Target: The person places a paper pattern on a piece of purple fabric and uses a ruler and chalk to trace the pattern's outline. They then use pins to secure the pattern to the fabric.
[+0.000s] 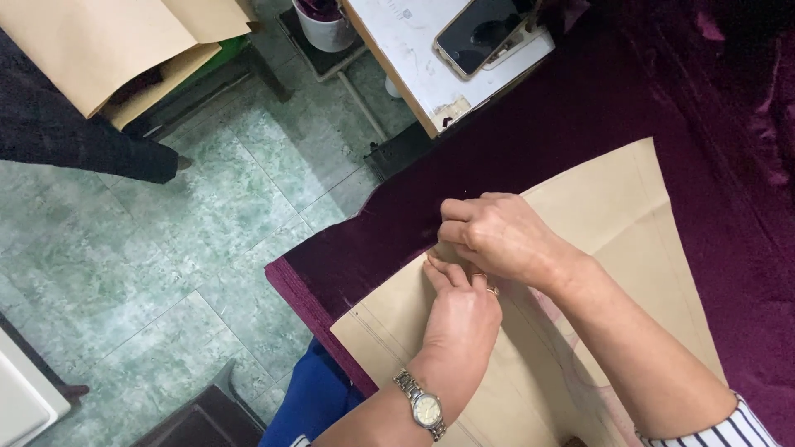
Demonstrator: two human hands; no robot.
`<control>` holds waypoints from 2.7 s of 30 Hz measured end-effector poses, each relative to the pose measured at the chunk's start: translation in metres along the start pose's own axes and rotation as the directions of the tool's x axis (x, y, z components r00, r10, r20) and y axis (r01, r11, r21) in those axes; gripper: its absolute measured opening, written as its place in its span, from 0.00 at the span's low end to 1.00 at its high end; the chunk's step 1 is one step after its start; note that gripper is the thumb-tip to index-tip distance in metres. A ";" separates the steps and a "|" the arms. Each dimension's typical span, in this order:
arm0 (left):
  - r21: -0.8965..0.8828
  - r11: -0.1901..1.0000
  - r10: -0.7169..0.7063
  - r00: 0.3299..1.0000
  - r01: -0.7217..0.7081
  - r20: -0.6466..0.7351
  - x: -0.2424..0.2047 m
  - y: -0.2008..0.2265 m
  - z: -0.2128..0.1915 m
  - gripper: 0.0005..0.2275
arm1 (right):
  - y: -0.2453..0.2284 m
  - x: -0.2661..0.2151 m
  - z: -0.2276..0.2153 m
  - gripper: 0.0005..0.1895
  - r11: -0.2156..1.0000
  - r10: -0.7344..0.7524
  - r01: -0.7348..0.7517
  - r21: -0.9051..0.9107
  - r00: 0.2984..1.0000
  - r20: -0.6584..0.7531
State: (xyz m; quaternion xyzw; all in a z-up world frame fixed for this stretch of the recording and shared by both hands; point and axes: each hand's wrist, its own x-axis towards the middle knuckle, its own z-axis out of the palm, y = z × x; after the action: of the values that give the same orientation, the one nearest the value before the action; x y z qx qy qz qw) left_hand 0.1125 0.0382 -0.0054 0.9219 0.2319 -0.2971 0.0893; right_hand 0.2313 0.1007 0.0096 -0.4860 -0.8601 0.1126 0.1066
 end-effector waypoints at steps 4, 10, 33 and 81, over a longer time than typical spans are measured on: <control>-0.009 0.999 -0.039 0.996 0.039 -0.075 0.005 0.004 0.010 0.19 | 0.012 -0.006 -0.009 0.11 0.995 0.074 -0.064 -0.080 0.989 0.129; 0.004 0.996 -0.083 0.984 0.085 -0.155 -0.005 -0.005 -0.006 0.22 | 0.027 -0.020 -0.030 0.05 0.967 0.255 -0.248 -0.064 0.957 0.139; -0.190 0.981 -0.007 0.964 -0.045 -0.264 0.011 0.002 0.006 0.12 | 0.018 -0.009 -0.008 0.10 0.999 0.034 -0.037 0.032 0.997 0.075; -0.118 0.986 0.088 0.964 -0.121 -0.251 0.046 0.006 -0.031 0.13 | 0.055 -0.031 -0.024 0.07 0.975 0.210 -0.218 0.052 0.969 0.129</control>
State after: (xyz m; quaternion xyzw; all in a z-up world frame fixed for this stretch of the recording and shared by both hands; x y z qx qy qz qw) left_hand 0.1645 0.0596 -0.0074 0.9545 0.2112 -0.1600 0.1367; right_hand 0.2983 0.1038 0.0140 -0.5644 -0.8034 0.1811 0.0567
